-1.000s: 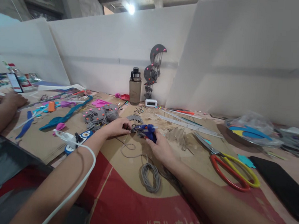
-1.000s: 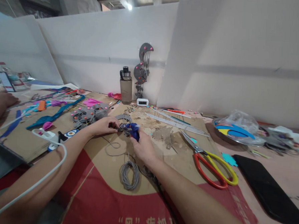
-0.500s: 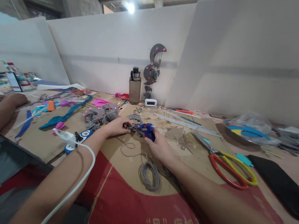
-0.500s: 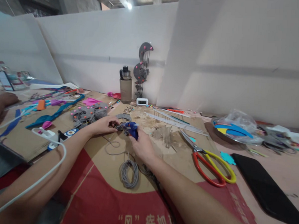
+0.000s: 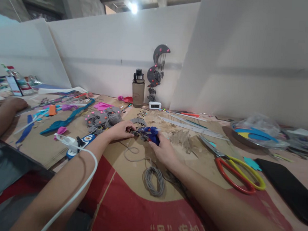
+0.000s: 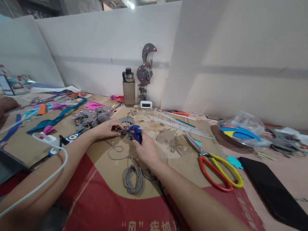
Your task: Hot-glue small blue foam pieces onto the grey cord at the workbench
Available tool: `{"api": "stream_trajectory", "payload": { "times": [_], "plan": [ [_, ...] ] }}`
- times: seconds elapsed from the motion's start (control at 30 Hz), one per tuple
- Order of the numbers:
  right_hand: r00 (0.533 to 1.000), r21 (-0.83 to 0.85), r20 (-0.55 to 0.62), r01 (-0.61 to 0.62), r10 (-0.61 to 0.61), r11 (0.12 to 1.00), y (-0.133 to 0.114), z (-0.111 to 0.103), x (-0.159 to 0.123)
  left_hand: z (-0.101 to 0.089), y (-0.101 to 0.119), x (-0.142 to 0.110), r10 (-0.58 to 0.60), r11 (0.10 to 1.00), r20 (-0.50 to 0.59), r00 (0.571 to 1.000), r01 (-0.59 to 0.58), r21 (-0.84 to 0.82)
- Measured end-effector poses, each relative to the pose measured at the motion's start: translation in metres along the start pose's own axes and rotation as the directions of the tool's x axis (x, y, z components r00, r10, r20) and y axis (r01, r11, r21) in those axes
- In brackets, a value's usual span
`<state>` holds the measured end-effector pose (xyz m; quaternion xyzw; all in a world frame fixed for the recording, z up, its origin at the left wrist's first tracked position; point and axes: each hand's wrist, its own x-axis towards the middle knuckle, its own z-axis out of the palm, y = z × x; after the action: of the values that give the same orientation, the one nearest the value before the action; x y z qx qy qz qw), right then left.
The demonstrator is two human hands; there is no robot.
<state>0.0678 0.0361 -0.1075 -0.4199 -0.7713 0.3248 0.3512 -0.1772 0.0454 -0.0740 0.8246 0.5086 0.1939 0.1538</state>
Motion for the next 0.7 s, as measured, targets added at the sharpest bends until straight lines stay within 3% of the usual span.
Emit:
{"api": "stream_trajectory", "payload": {
  "times": [0.47, 0.7],
  "plan": [
    [1.000, -0.003, 0.019, -0.003, 0.004, 1.000, -0.003, -0.001, 0.000, 0.000, 0.002, 0.001, -0.036, 0.999, -0.005, 0.999, 0.036, -0.036],
    [0.993, 0.139, -0.088, -0.065, 0.077, 0.988, -0.004, -0.024, 0.008, 0.001, 0.003, 0.002, -0.104, 0.995, -0.046, 0.994, 0.104, 0.003]
  ]
}}
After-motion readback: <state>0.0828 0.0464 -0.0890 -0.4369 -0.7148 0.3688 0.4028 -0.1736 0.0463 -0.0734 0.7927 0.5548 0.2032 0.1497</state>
